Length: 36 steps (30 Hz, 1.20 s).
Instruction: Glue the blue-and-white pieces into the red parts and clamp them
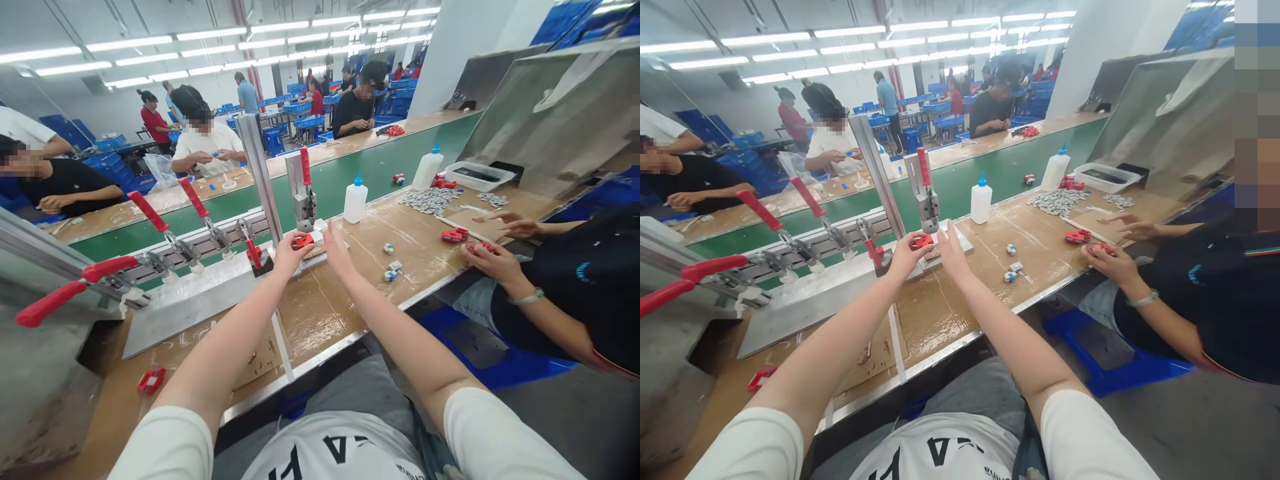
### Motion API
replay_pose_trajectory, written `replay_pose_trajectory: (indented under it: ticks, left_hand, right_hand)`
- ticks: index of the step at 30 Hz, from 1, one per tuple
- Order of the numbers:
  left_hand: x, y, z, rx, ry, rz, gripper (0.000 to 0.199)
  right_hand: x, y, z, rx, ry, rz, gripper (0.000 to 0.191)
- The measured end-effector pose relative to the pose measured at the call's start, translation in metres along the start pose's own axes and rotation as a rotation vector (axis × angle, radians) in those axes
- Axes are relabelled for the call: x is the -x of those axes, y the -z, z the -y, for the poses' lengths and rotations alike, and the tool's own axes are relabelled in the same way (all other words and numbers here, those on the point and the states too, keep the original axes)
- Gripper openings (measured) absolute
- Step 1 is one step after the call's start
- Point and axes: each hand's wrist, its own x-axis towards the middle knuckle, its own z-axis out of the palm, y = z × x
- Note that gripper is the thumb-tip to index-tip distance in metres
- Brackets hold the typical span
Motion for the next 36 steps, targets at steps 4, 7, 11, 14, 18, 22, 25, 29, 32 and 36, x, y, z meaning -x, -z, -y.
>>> replay_pose_trajectory:
  ticks: [4, 7, 11, 14, 18, 22, 25, 29, 32, 36]
  left_hand:
    - [-0.036, -0.021, 0.010, -0.252, 0.081, -0.077, 0.039]
    - [-0.053, -0.029, 0.014, -0.392, 0.076, -0.070, 0.034]
    - [-0.065, -0.037, 0.019, -0.489, 0.069, -0.048, 0.040]
    - [-0.072, -0.042, 0.025, -0.470, 0.093, -0.041, 0.047]
    - [-0.081, -0.045, 0.035, -0.421, 0.101, -0.036, 0.051]
    - [-0.086, -0.044, 0.042, -0.378, 0.089, -0.019, 0.048]
    - [-0.086, -0.042, 0.044, -0.358, 0.078, -0.009, 0.047]
    - [-0.083, -0.040, 0.044, -0.354, 0.071, -0.001, 0.046]
    - [-0.083, -0.041, 0.043, -0.359, 0.072, 0.013, 0.044]
    - [-0.082, -0.042, 0.038, -0.390, 0.073, 0.041, 0.043]
  right_hand:
    - [-0.108, 0.009, 0.040, 0.104, 0.406, 0.001, 0.093]
    - [-0.176, -0.010, 0.070, 0.193, 0.528, 0.130, 0.084]
    - [-0.199, -0.029, 0.091, 0.316, 0.496, 0.192, 0.066]
    - [-0.172, -0.021, 0.094, 0.315, 0.535, 0.136, 0.048]
    - [-0.116, 0.007, 0.088, 0.234, 0.553, 0.124, 0.042]
    - [-0.069, 0.026, 0.073, 0.218, 0.520, 0.135, 0.036]
    - [-0.045, 0.030, 0.055, 0.172, 0.499, 0.127, 0.036]
    - [-0.028, 0.030, 0.029, 0.167, 0.477, 0.105, 0.046]
    - [-0.021, 0.028, 0.009, 0.231, 0.441, 0.102, 0.057]
    - [-0.017, 0.022, -0.018, 0.435, 0.323, 0.062, 0.067]
